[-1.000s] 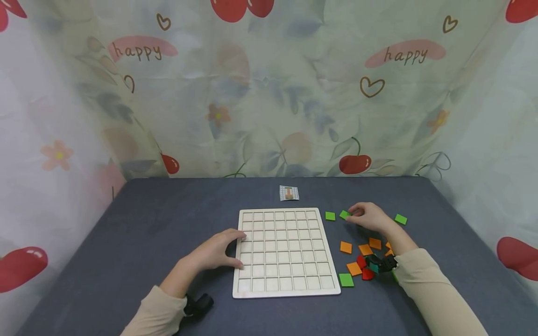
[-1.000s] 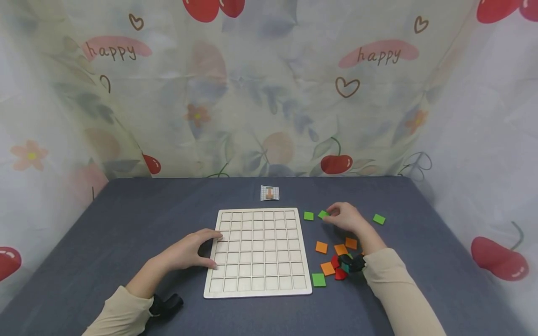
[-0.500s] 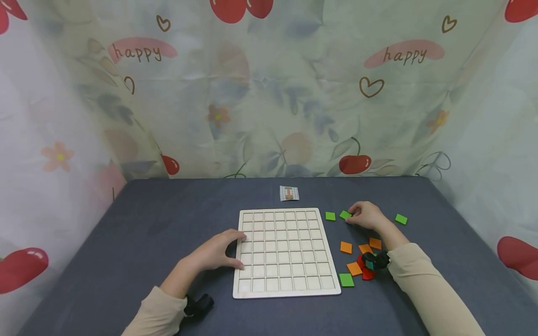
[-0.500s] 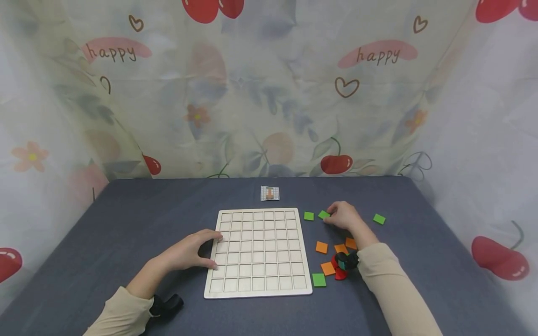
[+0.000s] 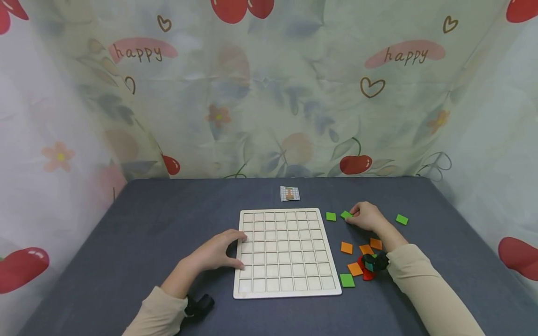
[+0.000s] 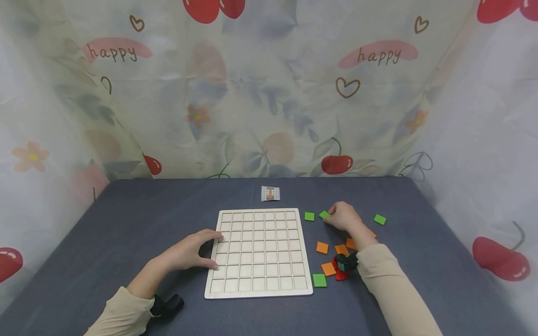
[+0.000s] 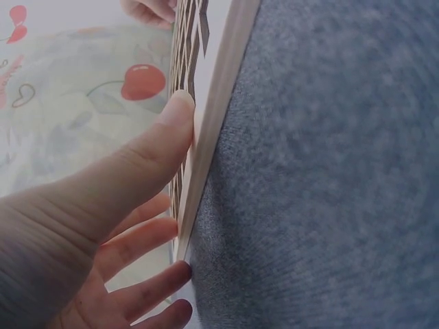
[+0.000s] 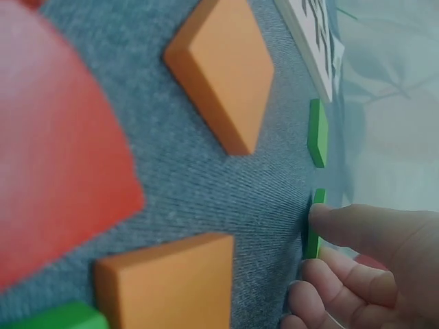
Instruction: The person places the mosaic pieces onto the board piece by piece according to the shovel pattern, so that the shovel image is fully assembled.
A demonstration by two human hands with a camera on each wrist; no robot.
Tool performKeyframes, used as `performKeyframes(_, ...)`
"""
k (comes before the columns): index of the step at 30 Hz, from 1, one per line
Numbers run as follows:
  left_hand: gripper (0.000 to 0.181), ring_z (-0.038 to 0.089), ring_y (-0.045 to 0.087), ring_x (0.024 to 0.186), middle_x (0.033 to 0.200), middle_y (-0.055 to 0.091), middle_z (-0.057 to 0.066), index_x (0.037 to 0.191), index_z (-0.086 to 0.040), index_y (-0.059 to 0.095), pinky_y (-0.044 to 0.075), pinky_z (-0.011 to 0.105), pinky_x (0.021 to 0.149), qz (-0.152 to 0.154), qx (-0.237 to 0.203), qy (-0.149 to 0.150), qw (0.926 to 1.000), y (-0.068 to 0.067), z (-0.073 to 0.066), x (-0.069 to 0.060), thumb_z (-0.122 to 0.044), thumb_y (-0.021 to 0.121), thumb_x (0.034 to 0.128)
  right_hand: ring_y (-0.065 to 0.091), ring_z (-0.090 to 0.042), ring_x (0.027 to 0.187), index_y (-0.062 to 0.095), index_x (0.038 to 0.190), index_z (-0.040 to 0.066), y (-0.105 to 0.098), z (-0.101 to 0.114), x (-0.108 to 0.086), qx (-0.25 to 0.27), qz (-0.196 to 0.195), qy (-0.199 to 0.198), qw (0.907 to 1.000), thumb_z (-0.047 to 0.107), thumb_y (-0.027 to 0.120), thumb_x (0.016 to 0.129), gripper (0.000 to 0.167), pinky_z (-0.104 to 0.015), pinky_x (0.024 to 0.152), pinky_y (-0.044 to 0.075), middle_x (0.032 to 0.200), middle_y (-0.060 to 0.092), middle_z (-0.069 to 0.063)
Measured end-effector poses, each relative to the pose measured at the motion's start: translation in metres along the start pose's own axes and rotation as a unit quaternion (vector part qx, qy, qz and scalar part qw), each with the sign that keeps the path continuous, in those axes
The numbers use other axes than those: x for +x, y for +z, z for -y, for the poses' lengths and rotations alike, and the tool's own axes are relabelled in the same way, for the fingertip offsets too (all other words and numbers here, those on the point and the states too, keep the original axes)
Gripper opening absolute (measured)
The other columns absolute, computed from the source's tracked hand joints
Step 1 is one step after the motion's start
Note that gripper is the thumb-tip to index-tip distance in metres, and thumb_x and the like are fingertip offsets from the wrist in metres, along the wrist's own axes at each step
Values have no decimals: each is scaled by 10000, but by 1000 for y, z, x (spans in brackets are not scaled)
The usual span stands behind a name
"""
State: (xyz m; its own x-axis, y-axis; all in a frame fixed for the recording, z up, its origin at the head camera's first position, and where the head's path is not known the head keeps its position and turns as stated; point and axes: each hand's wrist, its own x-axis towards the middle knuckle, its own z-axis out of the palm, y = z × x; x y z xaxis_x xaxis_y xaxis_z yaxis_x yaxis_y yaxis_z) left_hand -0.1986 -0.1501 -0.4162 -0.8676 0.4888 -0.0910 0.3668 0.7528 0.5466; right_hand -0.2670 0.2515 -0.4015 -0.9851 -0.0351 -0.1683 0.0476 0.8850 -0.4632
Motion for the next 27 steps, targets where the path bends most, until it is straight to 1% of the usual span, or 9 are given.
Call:
performKeyframes(4,736,300,466,1268,1345,506,141,1289,-40,520,394,473,1032,0,-5,15,10000,0,-1,0,-319,824,679,559,-221,735,595,1007,-92,0,-2,-1,86,-45,-55,9999,174,664,843,320,-296,633,476,862,603,-174)
performKeyframes(10,730,304,473,1260,1338,511,145,1284,-37,525,398,474,1027,-16,7,31,10000,0,-2,-1,-308,826,677,559,-229,731,590,1004,-95,0,0,-2,260,-224,-283,9990,181,658,847,324,-305,623,478,879,600,-197)
performKeyframes(15,727,300,471,1263,1341,509,140,1283,-43,528,397,474,1029,-2,-28,-26,10000,0,-3,-1,-304,828,674,556,-237,747,589,1015,-89,0,10,-5,355,-253,-503,9978,185,656,852,327,-318,640,482,905,597,-205)
performKeyframes(23,719,293,484,1246,1327,518,134,1282,-48,528,405,471,1020,-62,54,20,10000,0,-3,-1,-303,827,680,573,-255,825,595,1047,-61,5,31,-7,600,-88,-809,9949,183,649,869,307,-308,660,485,958,604,-194)
performKeyframes(27,717,294,486,1243,1323,520,134,1278,-49,532,405,472,1018,-81,48,28,10000,1,-2,-1,-305,828,677,565,-256,824,599,1049,-54,9,39,-7,708,-15,-974,9927,174,642,873,291,-299,646,464,961,604,-191)
